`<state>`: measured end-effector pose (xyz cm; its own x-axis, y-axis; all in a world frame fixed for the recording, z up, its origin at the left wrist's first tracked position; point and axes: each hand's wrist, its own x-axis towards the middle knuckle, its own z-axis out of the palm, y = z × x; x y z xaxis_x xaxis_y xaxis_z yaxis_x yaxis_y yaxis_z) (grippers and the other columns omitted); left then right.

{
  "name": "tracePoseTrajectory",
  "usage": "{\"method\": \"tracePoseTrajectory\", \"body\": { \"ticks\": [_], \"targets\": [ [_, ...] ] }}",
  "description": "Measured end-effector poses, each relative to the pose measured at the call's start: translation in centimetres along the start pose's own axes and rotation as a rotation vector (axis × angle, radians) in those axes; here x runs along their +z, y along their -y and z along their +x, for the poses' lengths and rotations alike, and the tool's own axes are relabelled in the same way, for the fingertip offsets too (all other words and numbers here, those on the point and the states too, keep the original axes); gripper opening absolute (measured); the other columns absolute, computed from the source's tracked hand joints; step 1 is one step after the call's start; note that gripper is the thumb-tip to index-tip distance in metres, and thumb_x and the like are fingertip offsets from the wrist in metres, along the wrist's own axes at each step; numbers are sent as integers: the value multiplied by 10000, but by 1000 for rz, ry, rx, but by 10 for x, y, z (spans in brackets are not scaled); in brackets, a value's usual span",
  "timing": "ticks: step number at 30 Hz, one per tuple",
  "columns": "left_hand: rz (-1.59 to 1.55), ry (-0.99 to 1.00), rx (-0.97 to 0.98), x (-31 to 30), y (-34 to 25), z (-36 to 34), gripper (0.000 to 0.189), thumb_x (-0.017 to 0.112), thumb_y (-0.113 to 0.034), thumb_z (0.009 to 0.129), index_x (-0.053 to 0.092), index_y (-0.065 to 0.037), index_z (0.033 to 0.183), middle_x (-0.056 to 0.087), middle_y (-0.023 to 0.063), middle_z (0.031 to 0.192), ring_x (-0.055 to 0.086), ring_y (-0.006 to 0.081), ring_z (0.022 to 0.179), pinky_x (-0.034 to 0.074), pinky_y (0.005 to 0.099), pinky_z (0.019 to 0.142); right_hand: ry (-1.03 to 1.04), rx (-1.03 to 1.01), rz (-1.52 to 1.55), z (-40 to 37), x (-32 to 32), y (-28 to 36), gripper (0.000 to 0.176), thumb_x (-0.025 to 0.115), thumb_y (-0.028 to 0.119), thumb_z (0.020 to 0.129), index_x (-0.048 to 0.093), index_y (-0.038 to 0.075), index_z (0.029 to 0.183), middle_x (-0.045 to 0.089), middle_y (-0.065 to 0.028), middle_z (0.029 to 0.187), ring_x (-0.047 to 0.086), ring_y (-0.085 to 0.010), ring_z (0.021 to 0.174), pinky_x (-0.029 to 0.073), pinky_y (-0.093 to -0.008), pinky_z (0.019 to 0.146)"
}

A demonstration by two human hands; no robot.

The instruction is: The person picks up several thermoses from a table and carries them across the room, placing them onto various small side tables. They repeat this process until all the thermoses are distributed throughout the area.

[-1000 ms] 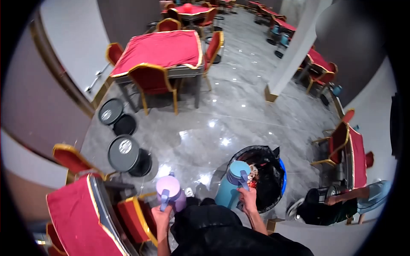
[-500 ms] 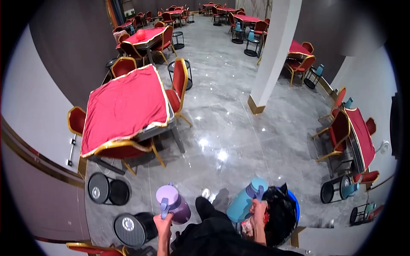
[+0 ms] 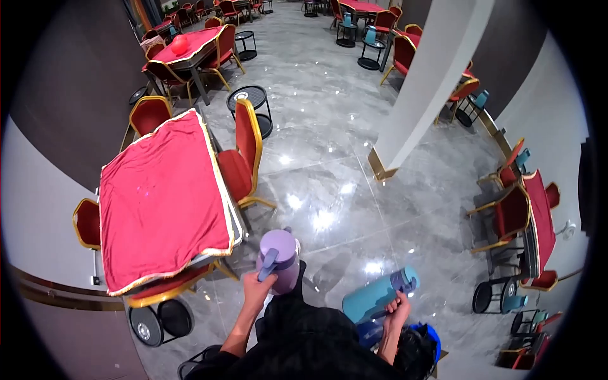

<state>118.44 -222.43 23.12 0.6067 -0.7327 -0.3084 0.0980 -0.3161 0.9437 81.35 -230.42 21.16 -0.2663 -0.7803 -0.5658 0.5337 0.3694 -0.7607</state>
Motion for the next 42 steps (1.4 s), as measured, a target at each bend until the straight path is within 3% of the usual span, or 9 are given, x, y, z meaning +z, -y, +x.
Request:
{"method": "tracePoseTrajectory", "body": {
  "ticks": [3, 6, 7, 15, 22, 28, 31, 36, 42],
  "targets": [
    [-9, 97, -118, 45, -36, 107, 277, 673, -114, 728, 504, -51, 517, 444, -80, 521, 372, 25, 487, 258, 249, 419, -47, -34, 39, 58, 52, -1, 341, 576, 218, 838, 327, 179, 608, 243, 71, 468, 207, -82, 384, 205, -259, 411],
    [5, 247, 24, 89, -54, 221, 237, 688, -117, 733, 566, -8, 562, 466, -66, 523, 422, 35, 509, 317, 240, 448, -174, -32, 143, 108, 107, 9, 323, 531, 234, 869, 343, 186, 610, 270, 80, 475, 210, -60, 376, 166, -231, 369],
    [25, 273, 89, 100, -101, 247, 224, 681, -125, 734, 569, 18, 602, 460, -64, 540, 424, 37, 539, 341, 246, 471, -266, -95, 148, 123, 133, 16, 392, 563, 270, 847, 294, 198, 571, 216, 80, 450, 176, -71, 368, 154, -247, 369],
    [85, 412, 61, 189, -195, 510, 266, 679, -180, 734, 578, 41, 626, 471, -28, 525, 421, 45, 531, 346, 265, 454, -361, -169, 259, 259, 302, 58, 298, 544, 277, 854, 381, 177, 625, 267, 86, 465, 210, -60, 379, 175, -222, 383],
    [-136, 161, -129, 247, -251, 723, 208, 680, -100, 746, 565, -62, 577, 441, -51, 497, 372, 41, 426, 235, 236, 407, -416, -43, 242, 475, 507, 72, 292, 552, 217, 853, 379, 164, 624, 281, 72, 491, 236, -58, 380, 167, -225, 349],
    [-362, -141, -236, 240, -336, 870, 240, 640, -120, 802, 493, -111, 613, 374, -62, 493, 317, 45, 416, 228, 232, 414, -146, -77, -21, 624, 747, 161, 276, 600, 224, 830, 422, 131, 642, 307, 51, 490, 266, -68, 390, 216, -234, 379],
    [-608, -94, -155, 243, -364, 945, 376, 561, -192, 873, 339, -151, 572, 288, -55, 478, 261, 69, 423, 249, 250, 472, -55, -52, -48, 709, 843, 205, 290, 616, 236, 820, 417, 128, 638, 289, 51, 483, 269, -79, 396, 227, -239, 396],
    [-1019, -196, 29, 279, -385, 1098, 364, 474, -229, 941, 343, -145, 612, 293, -40, 488, 278, 73, 433, 251, 241, 475, 75, -42, -52, 857, 986, 246, 343, 613, 262, 824, 364, 170, 607, 256, 72, 471, 206, -69, 382, 203, -243, 399],
    [-1284, -329, 118, 317, -445, 1286, 426, 407, -217, 924, 292, -182, 515, 248, -54, 419, 210, 79, 340, 187, 241, 385, 2, -35, -31, 1008, 1149, 282, 343, 607, 274, 808, 346, 190, 603, 231, 75, 444, 186, -81, 362, 188, -258, 395]
  ]
}}
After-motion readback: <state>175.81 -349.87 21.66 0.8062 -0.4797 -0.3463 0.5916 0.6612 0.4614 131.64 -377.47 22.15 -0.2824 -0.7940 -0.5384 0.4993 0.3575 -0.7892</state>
